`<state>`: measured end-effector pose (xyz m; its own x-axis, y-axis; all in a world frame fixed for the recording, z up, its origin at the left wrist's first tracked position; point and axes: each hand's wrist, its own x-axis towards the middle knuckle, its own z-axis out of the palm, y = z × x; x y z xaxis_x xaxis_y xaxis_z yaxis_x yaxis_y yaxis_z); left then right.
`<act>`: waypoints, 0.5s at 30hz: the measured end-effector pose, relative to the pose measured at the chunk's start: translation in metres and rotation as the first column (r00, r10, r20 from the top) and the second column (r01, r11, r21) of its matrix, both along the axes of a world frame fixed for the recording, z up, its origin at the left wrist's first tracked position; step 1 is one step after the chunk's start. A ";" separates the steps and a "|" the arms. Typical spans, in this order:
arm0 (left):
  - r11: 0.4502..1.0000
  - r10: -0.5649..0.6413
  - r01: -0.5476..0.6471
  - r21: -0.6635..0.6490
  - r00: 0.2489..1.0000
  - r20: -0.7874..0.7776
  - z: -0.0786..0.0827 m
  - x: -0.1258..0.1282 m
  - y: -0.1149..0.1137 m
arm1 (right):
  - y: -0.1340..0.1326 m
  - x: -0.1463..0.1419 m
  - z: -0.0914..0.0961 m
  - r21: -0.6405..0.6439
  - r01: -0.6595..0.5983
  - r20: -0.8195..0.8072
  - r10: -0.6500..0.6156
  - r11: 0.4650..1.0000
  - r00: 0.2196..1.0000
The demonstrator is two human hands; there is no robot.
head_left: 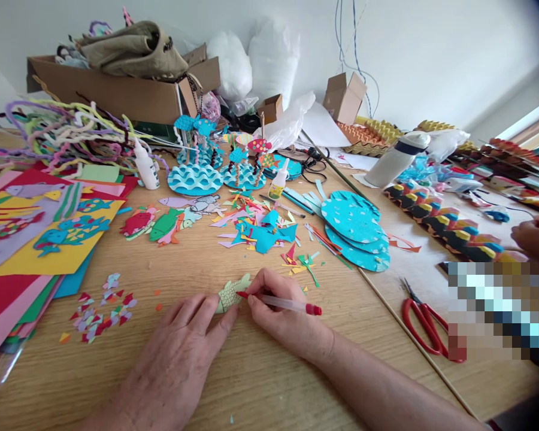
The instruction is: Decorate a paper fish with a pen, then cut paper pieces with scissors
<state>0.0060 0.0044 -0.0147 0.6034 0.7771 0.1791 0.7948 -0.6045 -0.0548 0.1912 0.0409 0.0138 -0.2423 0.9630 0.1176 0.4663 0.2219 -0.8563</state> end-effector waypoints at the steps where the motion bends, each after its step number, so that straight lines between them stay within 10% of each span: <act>1: 1.000 -0.002 0.002 0.008 1.000 0.001 0.000 0.000 0.000 | 0.000 0.000 0.000 0.004 0.002 0.011 -0.002 1.000 1.000; 15: 1.000 -0.005 0.005 0.019 1.000 -0.027 0.003 0.001 -0.003 | 0.000 -0.002 -0.003 0.078 0.005 0.057 -0.009 0.997 0.998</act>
